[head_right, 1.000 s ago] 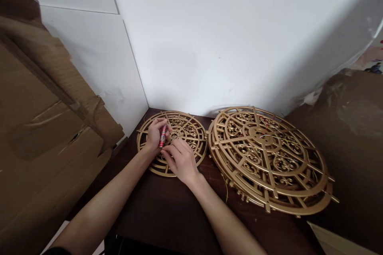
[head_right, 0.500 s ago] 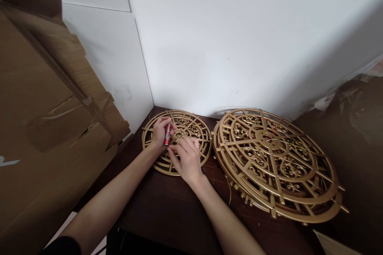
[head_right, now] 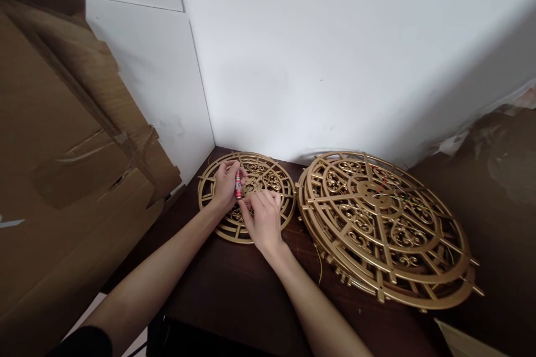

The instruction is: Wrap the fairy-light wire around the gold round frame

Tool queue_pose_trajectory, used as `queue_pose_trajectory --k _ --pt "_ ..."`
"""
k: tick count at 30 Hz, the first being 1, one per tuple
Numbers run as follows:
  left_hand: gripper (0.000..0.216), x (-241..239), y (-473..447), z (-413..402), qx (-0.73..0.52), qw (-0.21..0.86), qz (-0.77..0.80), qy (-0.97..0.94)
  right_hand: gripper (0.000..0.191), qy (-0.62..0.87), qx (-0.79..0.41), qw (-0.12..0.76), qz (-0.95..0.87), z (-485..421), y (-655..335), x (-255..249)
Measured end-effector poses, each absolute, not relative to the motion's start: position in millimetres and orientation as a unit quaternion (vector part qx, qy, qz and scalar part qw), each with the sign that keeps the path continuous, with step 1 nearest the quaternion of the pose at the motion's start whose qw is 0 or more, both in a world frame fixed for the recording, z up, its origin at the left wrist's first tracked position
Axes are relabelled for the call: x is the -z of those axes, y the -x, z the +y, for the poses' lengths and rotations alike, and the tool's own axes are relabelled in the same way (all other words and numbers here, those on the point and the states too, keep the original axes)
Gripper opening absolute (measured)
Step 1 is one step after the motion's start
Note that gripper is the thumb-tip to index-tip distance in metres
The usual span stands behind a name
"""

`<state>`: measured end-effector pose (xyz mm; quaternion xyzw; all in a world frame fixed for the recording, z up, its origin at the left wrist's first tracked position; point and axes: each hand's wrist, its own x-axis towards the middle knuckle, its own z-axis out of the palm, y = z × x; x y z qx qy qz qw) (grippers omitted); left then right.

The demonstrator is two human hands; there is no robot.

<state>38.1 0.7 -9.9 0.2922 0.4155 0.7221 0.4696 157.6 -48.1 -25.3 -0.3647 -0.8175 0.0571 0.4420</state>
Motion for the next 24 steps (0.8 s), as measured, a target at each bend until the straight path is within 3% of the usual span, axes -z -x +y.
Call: queue_pose_trajectory --k 10,24 --pt "0.024 10.5 -42.5 -2.2 -0.704 0.461 0.421 -0.338 0.027 0.403 -0.011 0.356 -0.843 -49.3 -155.7 25.7" --pt "0.030 13.0 -39.8 1.1 -0.691 0.495 0.414 -0.326 0.032 0.351 -0.027 0.347 -0.869 -45.4 -157.0 28.5"
